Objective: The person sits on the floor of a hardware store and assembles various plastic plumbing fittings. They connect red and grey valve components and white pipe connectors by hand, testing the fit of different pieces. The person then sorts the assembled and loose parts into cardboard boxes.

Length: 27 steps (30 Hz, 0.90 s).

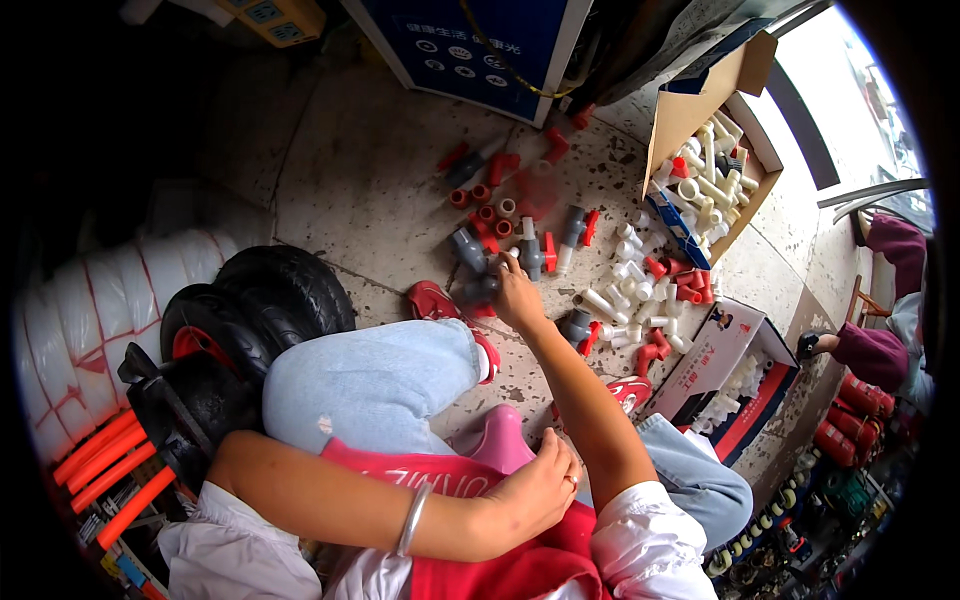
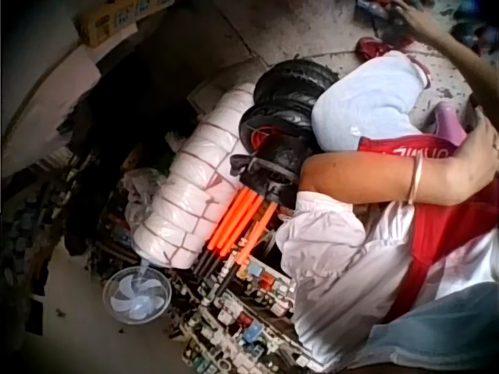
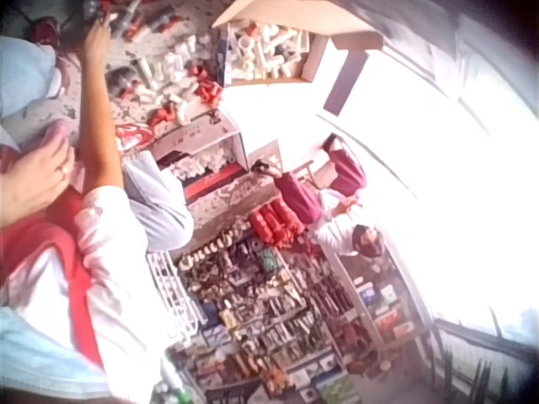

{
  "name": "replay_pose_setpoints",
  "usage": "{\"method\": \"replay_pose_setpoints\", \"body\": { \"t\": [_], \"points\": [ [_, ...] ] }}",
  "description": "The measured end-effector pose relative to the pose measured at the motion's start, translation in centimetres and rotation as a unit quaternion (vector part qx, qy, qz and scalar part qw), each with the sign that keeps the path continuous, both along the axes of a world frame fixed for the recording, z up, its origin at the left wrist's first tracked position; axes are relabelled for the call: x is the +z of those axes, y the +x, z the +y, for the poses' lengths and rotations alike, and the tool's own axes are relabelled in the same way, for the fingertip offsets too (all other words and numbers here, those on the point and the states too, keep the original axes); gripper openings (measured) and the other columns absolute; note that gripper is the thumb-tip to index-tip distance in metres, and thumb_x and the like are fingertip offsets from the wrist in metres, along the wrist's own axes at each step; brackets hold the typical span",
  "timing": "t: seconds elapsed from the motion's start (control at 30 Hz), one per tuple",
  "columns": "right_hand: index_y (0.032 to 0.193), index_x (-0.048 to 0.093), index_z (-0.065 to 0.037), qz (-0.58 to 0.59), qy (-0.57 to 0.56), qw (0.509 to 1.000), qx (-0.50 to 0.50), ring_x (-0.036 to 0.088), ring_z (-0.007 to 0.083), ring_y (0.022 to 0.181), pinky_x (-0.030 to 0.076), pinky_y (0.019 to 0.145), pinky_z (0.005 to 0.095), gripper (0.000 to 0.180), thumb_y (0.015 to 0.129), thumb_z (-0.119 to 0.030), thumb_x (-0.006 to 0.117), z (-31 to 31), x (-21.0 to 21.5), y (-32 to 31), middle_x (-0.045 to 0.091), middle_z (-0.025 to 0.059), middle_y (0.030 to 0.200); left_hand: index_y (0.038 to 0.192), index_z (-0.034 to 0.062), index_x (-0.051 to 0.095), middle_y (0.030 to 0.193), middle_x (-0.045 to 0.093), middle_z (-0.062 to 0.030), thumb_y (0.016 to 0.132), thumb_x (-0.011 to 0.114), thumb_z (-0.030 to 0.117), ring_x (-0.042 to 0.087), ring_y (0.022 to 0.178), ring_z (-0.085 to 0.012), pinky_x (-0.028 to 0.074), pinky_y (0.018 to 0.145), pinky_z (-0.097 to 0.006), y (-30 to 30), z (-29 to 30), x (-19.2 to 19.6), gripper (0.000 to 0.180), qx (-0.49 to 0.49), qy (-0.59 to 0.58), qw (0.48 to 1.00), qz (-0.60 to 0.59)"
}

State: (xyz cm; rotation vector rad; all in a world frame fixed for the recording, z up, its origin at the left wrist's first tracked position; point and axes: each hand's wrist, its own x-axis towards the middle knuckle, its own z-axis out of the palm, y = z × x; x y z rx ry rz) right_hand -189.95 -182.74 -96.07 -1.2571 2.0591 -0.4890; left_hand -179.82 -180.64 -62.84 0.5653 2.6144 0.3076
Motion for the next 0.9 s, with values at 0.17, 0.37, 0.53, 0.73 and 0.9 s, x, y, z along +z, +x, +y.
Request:
{"method": "replay_pose_setpoints", "body": {
  "t": [0.17,0.37,0.53,0.73,0.9],
  "points": [
    [0.118,0.058,-0.006,-0.01,-0.01,0.999,-0.044,0.056,0.0389,0.112,0.049,0.089,0.046,0.045,0.074,-0.011,0.069,4.7,3.6,-0.1,0.044,0.0149,0.141,0.112,0.0027,0.066,0.119,0.059,-0.0208,0.09,0.048,0.024,0.056,0.107,-0.0383,0.04,0.099,-0.05,0.2,-0.3,0.1,0.036,0.004,-0.001,1.0,0.003],
    [0.116,0.061,-0.008,0.179,0.01,0.982,-0.056,0.051,0.0335,0.121,0.039,0.098,0.0445,0.041,0.076,-0.014,0.066,8.6,2.3,0.7,0.05,0.014,0.136,0.113,0.0026,0.065,0.12,0.058,-0.0212,0.09,0.048,0.024,0.055,0.108,-0.0384,0.04,0.099,-0.049,0.2,-0.4,0.3,0.036,-0.005,-0.004,1.0,-0.001],
    [0.13,0.049,-0.006,0.147,-0.038,0.988,-0.026,0.049,0.0298,0.121,0.041,0.096,0.0415,0.06,0.074,-0.012,0.067,6.1,-0.1,2.3,0.053,0.0127,0.13,0.115,0.0021,0.065,0.12,0.059,-0.0212,0.09,0.048,0.026,0.055,0.108,-0.0376,0.04,0.098,-0.049,-0.8,-0.9,0.0,0.038,0.014,0.001,1.0,0.01],
    [0.134,0.045,-0.004,0.15,-0.05,0.986,-0.061,0.059,0.03,0.102,0.043,0.088,0.0388,0.059,0.077,-0.007,0.057,3.5,-1.2,3.8,0.061,0.0143,0.112,0.114,0.0013,0.064,0.118,0.059,-0.0213,0.09,0.048,0.027,0.056,0.107,-0.0366,0.041,0.098,-0.048,-1.5,-1.1,-0.3,0.039,0.043,-0.007,0.999,0.022],
    [0.144,0.039,-0.014,0.133,0.029,0.991,0.001,0.06,0.0306,0.098,0.042,0.088,0.04,0.071,0.076,-0.006,0.058,4.1,-1.1,4.1,0.06,0.0154,0.107,0.112,0.0003,0.065,0.117,0.06,-0.022,0.089,0.049,0.026,0.057,0.106,-0.0365,0.042,0.097,-0.047,-1.1,-0.9,-0.6,0.038,0.037,0.015,0.999,0.016]
  ]
}}
